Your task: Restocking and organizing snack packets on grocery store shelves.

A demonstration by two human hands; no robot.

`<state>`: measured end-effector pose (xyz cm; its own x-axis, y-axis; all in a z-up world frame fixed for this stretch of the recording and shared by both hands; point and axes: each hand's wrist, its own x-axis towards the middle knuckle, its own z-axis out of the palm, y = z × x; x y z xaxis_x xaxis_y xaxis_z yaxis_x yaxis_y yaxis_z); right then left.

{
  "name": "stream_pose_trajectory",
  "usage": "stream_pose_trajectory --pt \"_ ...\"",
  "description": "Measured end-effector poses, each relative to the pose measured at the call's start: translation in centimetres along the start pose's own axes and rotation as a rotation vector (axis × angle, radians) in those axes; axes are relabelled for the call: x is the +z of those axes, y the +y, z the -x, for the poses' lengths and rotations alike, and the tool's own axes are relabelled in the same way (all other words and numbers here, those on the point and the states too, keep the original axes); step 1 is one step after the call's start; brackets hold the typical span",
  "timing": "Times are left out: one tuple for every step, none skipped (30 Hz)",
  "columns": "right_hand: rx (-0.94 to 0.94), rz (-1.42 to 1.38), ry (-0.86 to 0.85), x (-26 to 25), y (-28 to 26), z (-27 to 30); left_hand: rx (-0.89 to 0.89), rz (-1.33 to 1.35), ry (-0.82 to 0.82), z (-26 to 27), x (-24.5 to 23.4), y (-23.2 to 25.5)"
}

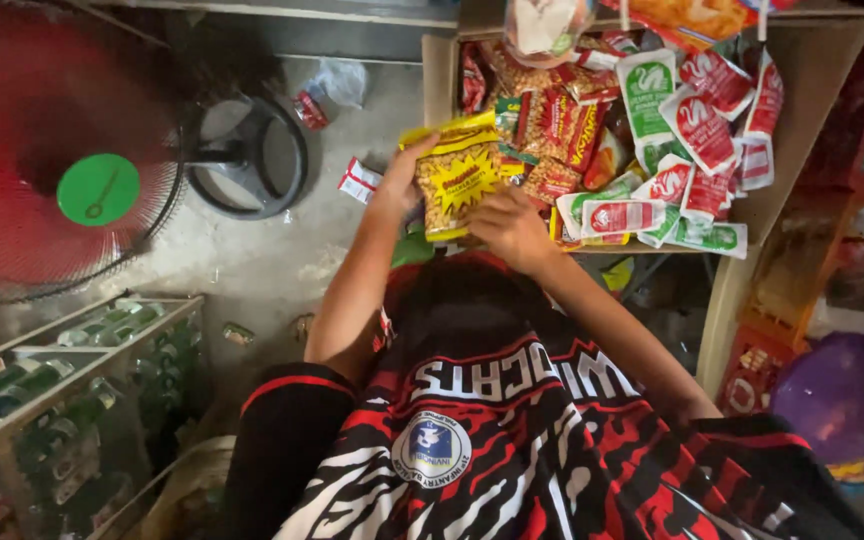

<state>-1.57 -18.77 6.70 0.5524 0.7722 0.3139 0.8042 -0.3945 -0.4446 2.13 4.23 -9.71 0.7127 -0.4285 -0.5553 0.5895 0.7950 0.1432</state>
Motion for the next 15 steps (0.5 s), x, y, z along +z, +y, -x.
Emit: stream_pose_trajectory --pt "-0.011 0.001 -0.006 -0.1 -0.5 -0.6 0.01 0.007 -0.003 0.8 0.5 0.7" --pt "-0.025 -0.036 -0.016 -0.2 -0.9 -1.2 0.155 -0.149 0.052 1.7 1.1 1.3" --pt "-0.043 -0.077 -0.025 -0.1 -1.3 -2.0 0.304 -0.305 0.114 2.6 1.5 2.2" --pt "-0.059 -0.08 -0.03 0.3 -1.4 -2.4 0.319 -0.298 0.117 3.5 1.8 2.7" --pt "0.039 -0.153 0.05 0.7 -1.4 -3.3 0.379 -0.3 0.134 4.4 2.3 3.6" --pt "0.138 -0.227 0.129 1.2 -1.4 -4.1 0.439 -0.302 0.152 5.4 2.8 4.5" --pt "0.118 -0.23 0.124 1.1 -1.4 -5.4 0.459 -0.295 0.155 5.7 2.7 5.0" --pt "0.227 -0.272 0.264 0.9 -1.5 -6.6 0.555 -0.377 0.158 6.1 2.6 5.4" --pt "0.332 -0.309 0.411 0.6 -1.6 -8.2 0.654 -0.464 0.156 6.3 2.9 6.2" --pt "0.308 -0.309 0.412 0.8 -1.0 -9.8 0.677 -0.462 0.153 7.5 3.9 6.7" --pt "0.387 -0.556 0.485 1.0 -0.2 -11.5 0.703 -0.517 0.093 8.4 4.8 7.2" --pt "0.464 -0.806 0.55 1.2 0.5 -13.2 0.728 -0.573 0.033 9.4 5.8 7.7" --pt "0.442 -0.804 0.555 2.2 1.2 -13.6 0.747 -0.579 0.025 10.0 5.9 8.2" --pt "0.494 -0.931 0.488 3.1 2.0 -14.1 0.753 -0.695 0.005 10.5 6.0 8.8" --pt "0.544 -1.056 0.413 4.0 3.1 -14.6 0.758 -0.81 -0.012 10.9 6.2 9.3"
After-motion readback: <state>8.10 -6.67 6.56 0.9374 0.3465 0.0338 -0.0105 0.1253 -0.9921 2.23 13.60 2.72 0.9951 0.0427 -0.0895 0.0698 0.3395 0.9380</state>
